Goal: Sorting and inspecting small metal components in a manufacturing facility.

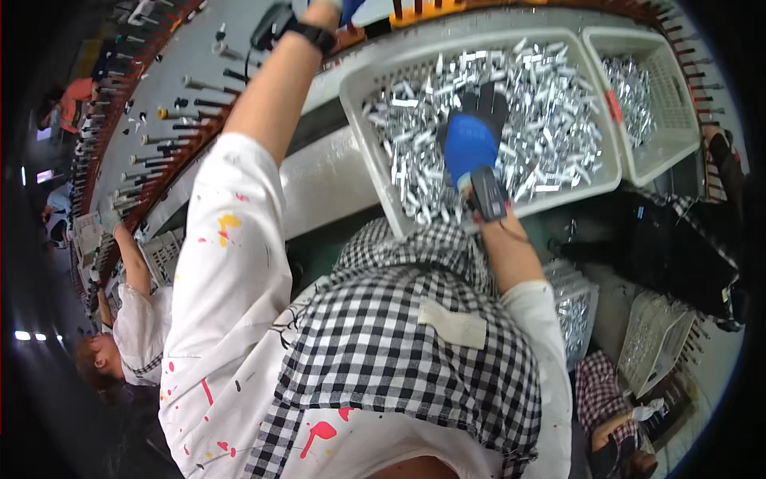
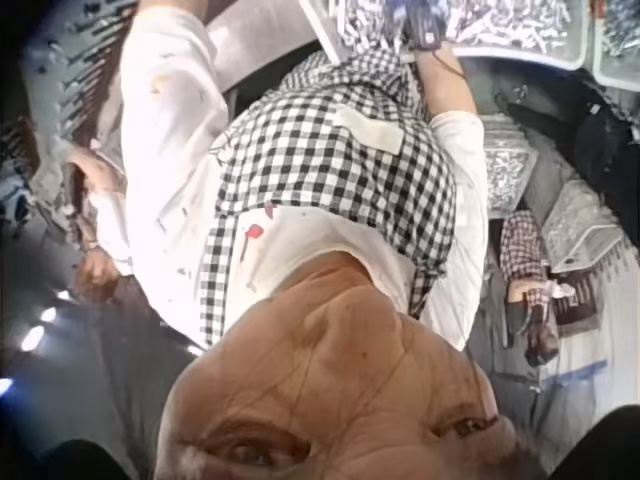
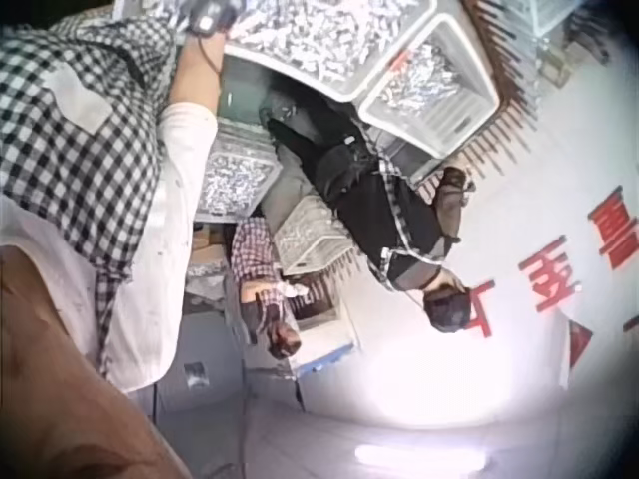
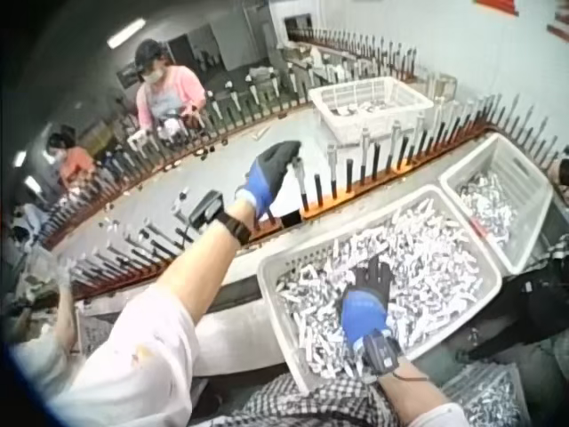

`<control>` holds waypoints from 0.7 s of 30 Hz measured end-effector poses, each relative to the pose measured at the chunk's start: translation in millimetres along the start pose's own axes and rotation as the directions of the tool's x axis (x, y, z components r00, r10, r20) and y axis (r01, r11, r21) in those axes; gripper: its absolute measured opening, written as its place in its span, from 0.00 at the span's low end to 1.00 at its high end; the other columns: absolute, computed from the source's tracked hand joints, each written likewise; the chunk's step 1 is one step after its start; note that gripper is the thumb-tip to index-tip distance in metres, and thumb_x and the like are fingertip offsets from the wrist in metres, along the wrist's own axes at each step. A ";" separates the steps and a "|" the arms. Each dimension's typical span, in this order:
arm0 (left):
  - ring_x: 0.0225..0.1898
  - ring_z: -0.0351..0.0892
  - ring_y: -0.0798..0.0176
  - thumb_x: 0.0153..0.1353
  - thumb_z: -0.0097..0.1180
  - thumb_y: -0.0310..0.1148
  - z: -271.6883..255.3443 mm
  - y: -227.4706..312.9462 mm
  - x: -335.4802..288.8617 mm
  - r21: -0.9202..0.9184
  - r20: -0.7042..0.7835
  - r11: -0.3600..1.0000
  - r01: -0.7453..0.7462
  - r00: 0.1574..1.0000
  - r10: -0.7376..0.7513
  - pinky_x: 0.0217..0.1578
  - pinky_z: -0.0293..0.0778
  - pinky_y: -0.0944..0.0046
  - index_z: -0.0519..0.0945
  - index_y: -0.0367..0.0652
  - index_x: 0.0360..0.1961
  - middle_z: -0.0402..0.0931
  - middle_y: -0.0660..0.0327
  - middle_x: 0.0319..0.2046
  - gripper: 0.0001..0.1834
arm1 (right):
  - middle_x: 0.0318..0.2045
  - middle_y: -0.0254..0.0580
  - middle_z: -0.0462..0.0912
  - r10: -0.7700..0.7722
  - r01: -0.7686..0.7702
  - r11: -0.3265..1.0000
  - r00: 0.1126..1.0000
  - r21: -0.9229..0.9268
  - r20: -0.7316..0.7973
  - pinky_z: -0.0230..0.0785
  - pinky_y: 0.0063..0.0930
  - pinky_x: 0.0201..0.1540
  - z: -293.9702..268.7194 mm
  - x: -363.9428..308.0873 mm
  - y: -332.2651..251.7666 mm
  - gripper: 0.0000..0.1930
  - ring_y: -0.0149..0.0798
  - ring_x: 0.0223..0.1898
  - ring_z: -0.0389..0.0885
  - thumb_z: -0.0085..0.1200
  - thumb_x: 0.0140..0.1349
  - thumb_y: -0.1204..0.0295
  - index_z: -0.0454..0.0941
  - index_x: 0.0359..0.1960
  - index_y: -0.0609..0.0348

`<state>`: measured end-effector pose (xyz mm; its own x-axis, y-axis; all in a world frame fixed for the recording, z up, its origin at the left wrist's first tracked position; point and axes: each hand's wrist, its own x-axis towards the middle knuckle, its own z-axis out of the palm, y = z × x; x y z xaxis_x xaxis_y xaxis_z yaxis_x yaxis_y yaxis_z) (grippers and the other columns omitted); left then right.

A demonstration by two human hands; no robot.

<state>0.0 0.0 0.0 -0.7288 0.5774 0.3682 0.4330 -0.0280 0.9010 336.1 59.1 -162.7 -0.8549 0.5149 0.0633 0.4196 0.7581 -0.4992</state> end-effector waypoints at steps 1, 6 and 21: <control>0.60 0.85 0.59 0.80 0.59 0.46 16.6 0.9 -5.5 -0.154 -0.034 0.987 0.056 0.998 -0.062 0.65 0.76 0.57 0.87 0.38 0.64 0.89 0.54 0.57 0.24 | 0.57 0.49 0.88 0.166 -0.063 0.716 0.983 0.695 -0.082 0.70 0.51 0.71 47.7 -31.2 54.0 0.04 0.53 0.67 0.79 0.64 0.69 0.71 0.89 0.41 0.53; 0.55 0.88 0.57 0.79 0.59 0.36 -21.8 35.3 -42.5 0.044 -0.309 0.993 -0.112 0.944 0.120 0.62 0.80 0.57 0.88 0.37 0.60 0.91 0.52 0.54 0.17 | 0.58 0.49 0.89 -0.224 0.302 0.944 0.882 0.133 -0.414 0.79 0.42 0.64 -115.9 -33.0 -45.2 0.16 0.52 0.58 0.88 0.69 0.63 0.79 0.91 0.52 0.56; 0.62 0.87 0.54 0.80 0.59 0.33 71.5 22.3 -92.9 0.159 0.434 0.890 -0.427 0.840 0.325 0.64 0.78 0.58 0.87 0.44 0.64 0.89 0.55 0.59 0.16 | 0.53 0.46 0.89 0.583 -0.437 0.808 0.688 0.394 -0.433 0.77 0.33 0.62 -272.4 -264.4 199.8 0.17 0.42 0.55 0.87 0.58 0.79 0.71 0.85 0.62 0.71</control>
<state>115.3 4.1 -30.5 -0.2413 0.8302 0.5026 0.7806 -0.1416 0.6088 729.0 183.5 -43.8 -0.2112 0.9692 0.1268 0.5925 0.2302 -0.7720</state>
